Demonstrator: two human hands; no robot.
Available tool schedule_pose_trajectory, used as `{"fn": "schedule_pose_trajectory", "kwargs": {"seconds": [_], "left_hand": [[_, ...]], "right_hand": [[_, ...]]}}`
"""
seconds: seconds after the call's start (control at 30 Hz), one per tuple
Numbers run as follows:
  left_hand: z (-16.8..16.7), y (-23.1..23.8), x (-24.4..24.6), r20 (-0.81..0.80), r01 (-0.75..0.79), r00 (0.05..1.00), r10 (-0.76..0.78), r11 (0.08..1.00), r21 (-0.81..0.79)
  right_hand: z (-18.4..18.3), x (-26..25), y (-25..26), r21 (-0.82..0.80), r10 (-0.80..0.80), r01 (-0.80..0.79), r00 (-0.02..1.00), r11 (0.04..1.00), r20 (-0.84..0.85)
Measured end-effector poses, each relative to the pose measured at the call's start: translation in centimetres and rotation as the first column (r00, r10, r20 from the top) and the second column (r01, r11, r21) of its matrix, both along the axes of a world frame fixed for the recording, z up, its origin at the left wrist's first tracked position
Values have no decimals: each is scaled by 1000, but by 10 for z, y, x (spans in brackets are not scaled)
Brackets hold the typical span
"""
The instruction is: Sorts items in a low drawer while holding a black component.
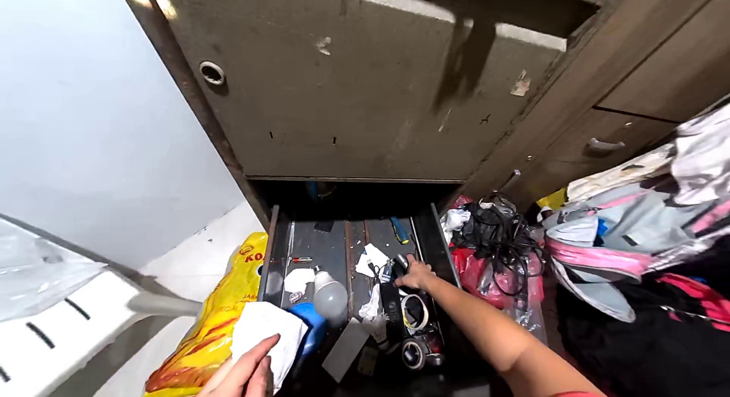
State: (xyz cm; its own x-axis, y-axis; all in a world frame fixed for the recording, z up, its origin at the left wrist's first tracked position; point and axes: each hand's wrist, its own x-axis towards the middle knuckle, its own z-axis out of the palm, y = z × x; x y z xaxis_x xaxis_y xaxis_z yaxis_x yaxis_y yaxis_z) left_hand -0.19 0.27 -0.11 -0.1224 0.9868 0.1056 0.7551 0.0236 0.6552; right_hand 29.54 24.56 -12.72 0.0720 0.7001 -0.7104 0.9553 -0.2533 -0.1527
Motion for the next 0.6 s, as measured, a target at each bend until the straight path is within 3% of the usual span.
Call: {"fn": "schedule_pose_trajectory", "kwargs": {"seconds": [0.1, 0.23, 0.3, 0.37, 0.43, 0.5, 0.6], "left_hand": [[4, -3, 1, -4, -20, 1000, 19, 999, -40], [7, -2, 4, -37, -68, 997, 66, 997, -40], [5, -2, 4, -45, -84, 996, 83, 996, -22], [4, -2, 5, -53, -91, 995, 90, 996, -9], [3, -2, 6, -55, -93, 994, 92, 996, -13], [1, -1, 3, -31, -76, 997, 74, 996, -42], [4, 12, -6, 85, 25, 996, -4, 969, -246]], "right_hand": [[7, -2, 2, 47, 10, -10, 1000, 999, -4], [10, 3, 21, 163, -154, 174, 980, 971, -127], [9, 6, 26, 182, -273, 353, 893, 918, -358], [22, 3, 26, 62, -364, 481, 736, 875, -570], [49, 1, 21, -55, -390, 481, 632, 875, -670], [76, 5, 12, -105, -372, 432, 599, 896, -709], [106, 10, 3, -145, -373, 435, 503, 889, -779]]}}
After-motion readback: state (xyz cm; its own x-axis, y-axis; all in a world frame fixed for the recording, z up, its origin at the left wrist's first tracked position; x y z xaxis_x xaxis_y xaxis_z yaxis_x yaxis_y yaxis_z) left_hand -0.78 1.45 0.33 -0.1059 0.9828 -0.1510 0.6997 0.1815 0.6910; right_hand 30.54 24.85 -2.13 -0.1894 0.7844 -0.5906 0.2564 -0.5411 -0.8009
